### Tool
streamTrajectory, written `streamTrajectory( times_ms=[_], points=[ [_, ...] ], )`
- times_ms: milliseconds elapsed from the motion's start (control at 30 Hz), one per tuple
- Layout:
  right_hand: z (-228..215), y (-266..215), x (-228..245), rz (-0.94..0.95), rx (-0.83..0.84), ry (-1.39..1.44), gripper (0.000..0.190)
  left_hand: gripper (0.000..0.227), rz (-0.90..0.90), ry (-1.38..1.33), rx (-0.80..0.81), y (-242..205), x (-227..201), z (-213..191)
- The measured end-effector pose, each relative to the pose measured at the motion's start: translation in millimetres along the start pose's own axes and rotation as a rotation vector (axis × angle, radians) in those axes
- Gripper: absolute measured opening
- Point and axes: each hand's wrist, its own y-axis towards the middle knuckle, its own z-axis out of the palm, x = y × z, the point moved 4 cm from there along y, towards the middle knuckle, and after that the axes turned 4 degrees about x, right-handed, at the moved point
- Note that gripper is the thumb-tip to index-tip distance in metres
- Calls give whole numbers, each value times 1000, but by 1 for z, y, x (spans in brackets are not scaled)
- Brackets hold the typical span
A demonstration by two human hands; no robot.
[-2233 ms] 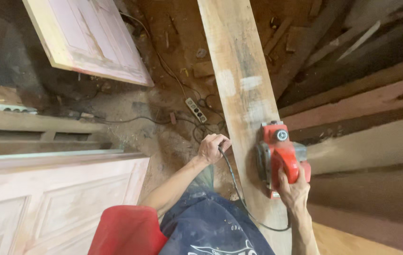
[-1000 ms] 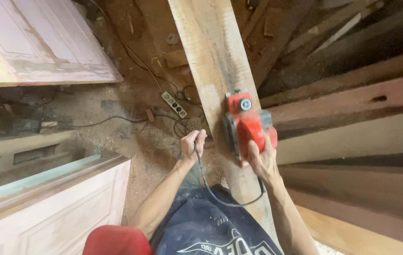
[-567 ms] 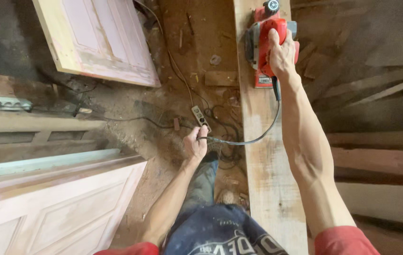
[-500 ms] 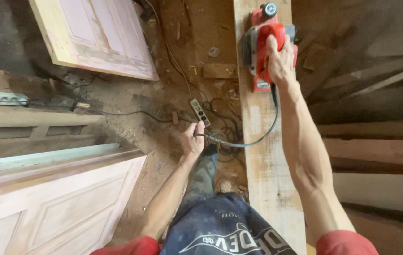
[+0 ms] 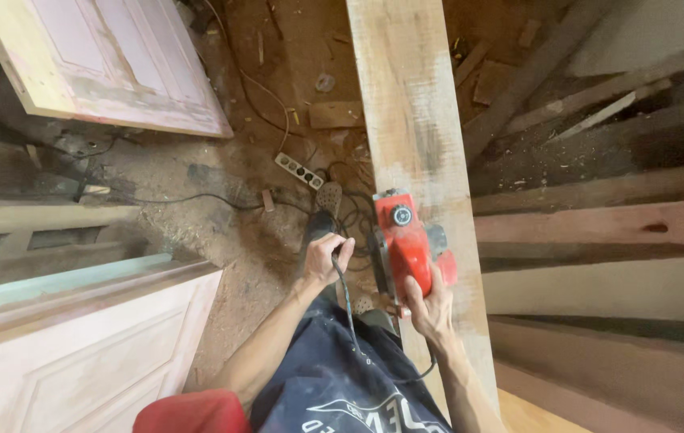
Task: The person uses a red electric sander to smooth the surface of a long wooden plank. They move the sander back and forth along the length of the plank, occasionally adjusting their grip and position to cover different areas.
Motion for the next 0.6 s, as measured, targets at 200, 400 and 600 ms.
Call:
streamTrajectory(
  times_ms=[200,400,600],
  points=[
    [38,225,118,-352,-156,-95,49,25,-184,-13,-52,107,92,-22],
    [68,506,266,-511,-154,-296,54,15,-97,80,-23,188,161,-65],
    [70,525,274,-570,-183,-215,51,32,-289,124,142,181,168,-75]
  ],
)
